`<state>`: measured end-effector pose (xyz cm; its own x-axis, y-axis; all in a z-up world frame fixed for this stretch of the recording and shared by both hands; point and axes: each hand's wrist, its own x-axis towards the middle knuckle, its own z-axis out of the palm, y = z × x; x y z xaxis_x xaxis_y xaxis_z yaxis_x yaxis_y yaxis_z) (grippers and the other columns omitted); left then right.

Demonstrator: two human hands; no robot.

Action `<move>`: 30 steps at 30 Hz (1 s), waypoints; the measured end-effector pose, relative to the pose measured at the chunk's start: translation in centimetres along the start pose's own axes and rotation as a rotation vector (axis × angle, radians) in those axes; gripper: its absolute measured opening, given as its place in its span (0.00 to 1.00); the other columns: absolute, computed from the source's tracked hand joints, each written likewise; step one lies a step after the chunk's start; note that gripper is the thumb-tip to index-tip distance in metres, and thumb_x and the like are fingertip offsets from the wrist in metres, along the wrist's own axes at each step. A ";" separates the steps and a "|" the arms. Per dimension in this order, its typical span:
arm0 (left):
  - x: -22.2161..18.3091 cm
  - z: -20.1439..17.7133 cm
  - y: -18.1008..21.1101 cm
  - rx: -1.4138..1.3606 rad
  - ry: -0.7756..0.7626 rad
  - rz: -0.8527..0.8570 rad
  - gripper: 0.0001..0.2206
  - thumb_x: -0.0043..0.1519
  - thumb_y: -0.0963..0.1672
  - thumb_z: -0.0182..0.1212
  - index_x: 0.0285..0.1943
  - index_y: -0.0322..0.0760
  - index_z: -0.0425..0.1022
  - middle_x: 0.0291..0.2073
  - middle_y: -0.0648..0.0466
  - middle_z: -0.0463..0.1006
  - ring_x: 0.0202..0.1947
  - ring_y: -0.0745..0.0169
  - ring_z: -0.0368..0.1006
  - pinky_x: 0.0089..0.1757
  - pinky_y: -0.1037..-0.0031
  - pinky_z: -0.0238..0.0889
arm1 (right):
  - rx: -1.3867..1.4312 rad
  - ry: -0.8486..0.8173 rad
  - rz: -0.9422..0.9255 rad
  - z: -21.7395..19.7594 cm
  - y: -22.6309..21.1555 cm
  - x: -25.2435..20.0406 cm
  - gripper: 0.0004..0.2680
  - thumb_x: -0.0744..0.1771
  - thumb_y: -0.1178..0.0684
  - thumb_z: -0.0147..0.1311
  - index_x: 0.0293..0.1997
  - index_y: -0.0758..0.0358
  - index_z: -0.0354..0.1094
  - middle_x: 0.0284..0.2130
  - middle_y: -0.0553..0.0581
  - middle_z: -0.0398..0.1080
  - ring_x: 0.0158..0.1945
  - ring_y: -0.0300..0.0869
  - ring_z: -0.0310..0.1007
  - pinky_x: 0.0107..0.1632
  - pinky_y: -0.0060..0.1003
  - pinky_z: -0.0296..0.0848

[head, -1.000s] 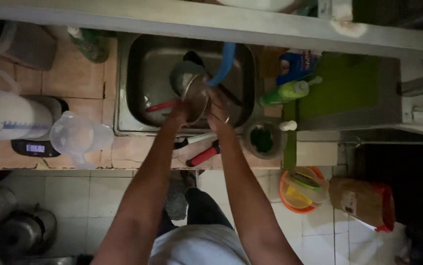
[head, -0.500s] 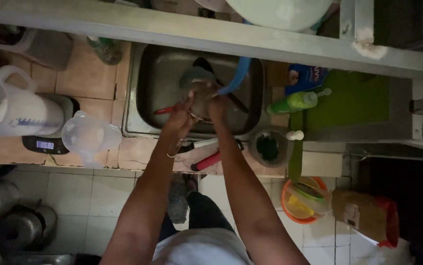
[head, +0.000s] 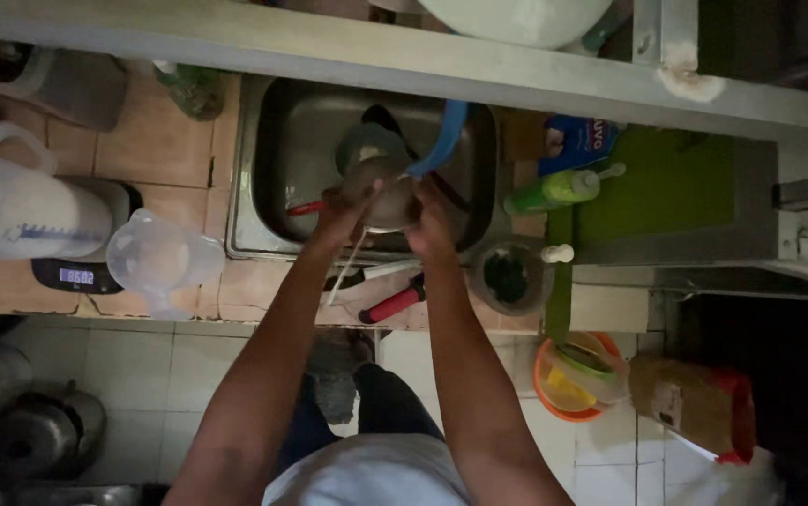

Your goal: The person pours milk from a plastic pitcher into a metal container through a strainer held by hand, and then stirs the mixture in a larger bowl with a wooden spoon.

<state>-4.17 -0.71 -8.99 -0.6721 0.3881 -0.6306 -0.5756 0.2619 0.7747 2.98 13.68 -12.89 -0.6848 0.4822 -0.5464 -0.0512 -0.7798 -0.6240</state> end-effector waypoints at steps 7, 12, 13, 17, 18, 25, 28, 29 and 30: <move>4.1 -1.5 -1.3 0.250 0.202 0.078 0.46 0.64 0.69 0.40 0.68 0.25 0.60 0.42 0.32 0.78 0.27 0.40 0.79 0.28 0.56 0.77 | 0.115 0.058 0.023 1.5 1.9 -1.2 0.13 0.67 0.45 0.65 0.56 0.48 0.73 0.53 0.53 0.77 0.52 0.44 0.77 0.50 0.31 0.76; -1.0 -1.5 0.2 0.273 0.081 0.391 0.42 0.60 0.57 0.59 0.72 0.23 0.47 0.49 0.28 0.68 0.42 0.33 0.67 0.43 0.49 0.63 | 0.126 0.119 -0.032 0.8 2.5 0.2 0.09 0.71 0.45 0.54 0.52 0.54 0.72 0.51 0.57 0.75 0.52 0.47 0.75 0.55 0.45 0.75; -6.8 -0.4 3.9 0.274 0.023 0.519 0.45 0.54 0.46 0.72 0.72 0.21 0.43 0.65 0.20 0.61 0.66 0.15 0.59 0.64 0.33 0.54 | 0.088 0.180 -0.032 0.6 2.6 0.7 0.09 0.71 0.42 0.53 0.48 0.54 0.73 0.47 0.56 0.76 0.48 0.45 0.76 0.51 0.41 0.79; -7.4 -0.3 3.2 0.294 0.023 0.630 0.51 0.48 0.53 0.80 0.72 0.28 0.48 0.64 0.29 0.64 0.66 0.22 0.62 0.64 0.36 0.55 | -0.576 0.358 0.108 -3.8 5.3 3.0 0.17 0.68 0.40 0.52 0.31 0.67 0.75 0.39 0.60 0.79 0.41 0.56 0.80 0.44 0.56 0.80; -8.4 -0.2 4.4 0.471 0.037 0.603 0.45 0.49 0.46 0.77 0.70 0.23 0.49 0.57 0.26 0.69 0.58 0.19 0.68 0.57 0.36 0.63 | -0.596 0.291 0.026 0.5 2.2 -0.3 0.19 0.70 0.39 0.46 0.52 0.71 0.65 0.53 0.67 0.69 0.53 0.58 0.72 0.52 0.54 0.76; -12.1 0.7 7.1 1.015 0.020 0.678 0.26 0.59 0.33 0.58 0.70 0.17 0.60 0.46 0.24 0.79 0.49 0.23 0.77 0.52 0.41 0.71 | -0.699 0.191 0.025 11.6 -2.9 -8.6 0.46 0.57 0.16 0.52 0.79 0.57 0.46 0.72 0.66 0.54 0.69 0.61 0.61 0.56 0.55 0.76; -5.8 -0.1 1.1 1.252 0.221 0.803 0.28 0.60 0.37 0.58 0.71 0.42 0.59 0.35 0.45 0.80 0.32 0.42 0.82 0.34 0.53 0.75 | -0.378 0.056 0.083 7.8 -0.4 -5.4 0.40 0.62 0.22 0.57 0.78 0.55 0.47 0.68 0.67 0.57 0.64 0.56 0.65 0.59 0.49 0.74; -2.8 -0.3 -1.0 1.254 0.229 0.804 0.28 0.60 0.37 0.58 0.71 0.42 0.59 0.35 0.45 0.80 0.32 0.42 0.82 0.34 0.53 0.75 | -0.377 0.048 0.083 6.4 0.9 -3.8 0.40 0.62 0.22 0.57 0.78 0.55 0.47 0.68 0.67 0.57 0.64 0.56 0.65 0.59 0.49 0.74; 0.0 -0.4 -3.4 1.216 0.193 0.734 0.20 0.60 0.41 0.60 0.63 0.42 0.67 0.35 0.48 0.81 0.33 0.44 0.82 0.35 0.55 0.76 | -0.353 0.069 0.125 4.6 2.2 -2.4 0.38 0.63 0.22 0.57 0.77 0.55 0.49 0.64 0.66 0.58 0.58 0.54 0.67 0.56 0.47 0.74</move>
<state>-2.44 -1.96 -11.65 -0.7461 0.6659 0.0025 0.6055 0.6769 0.4186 1.15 9.03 -10.39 -0.6187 0.4275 -0.6591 0.2913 -0.6543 -0.6979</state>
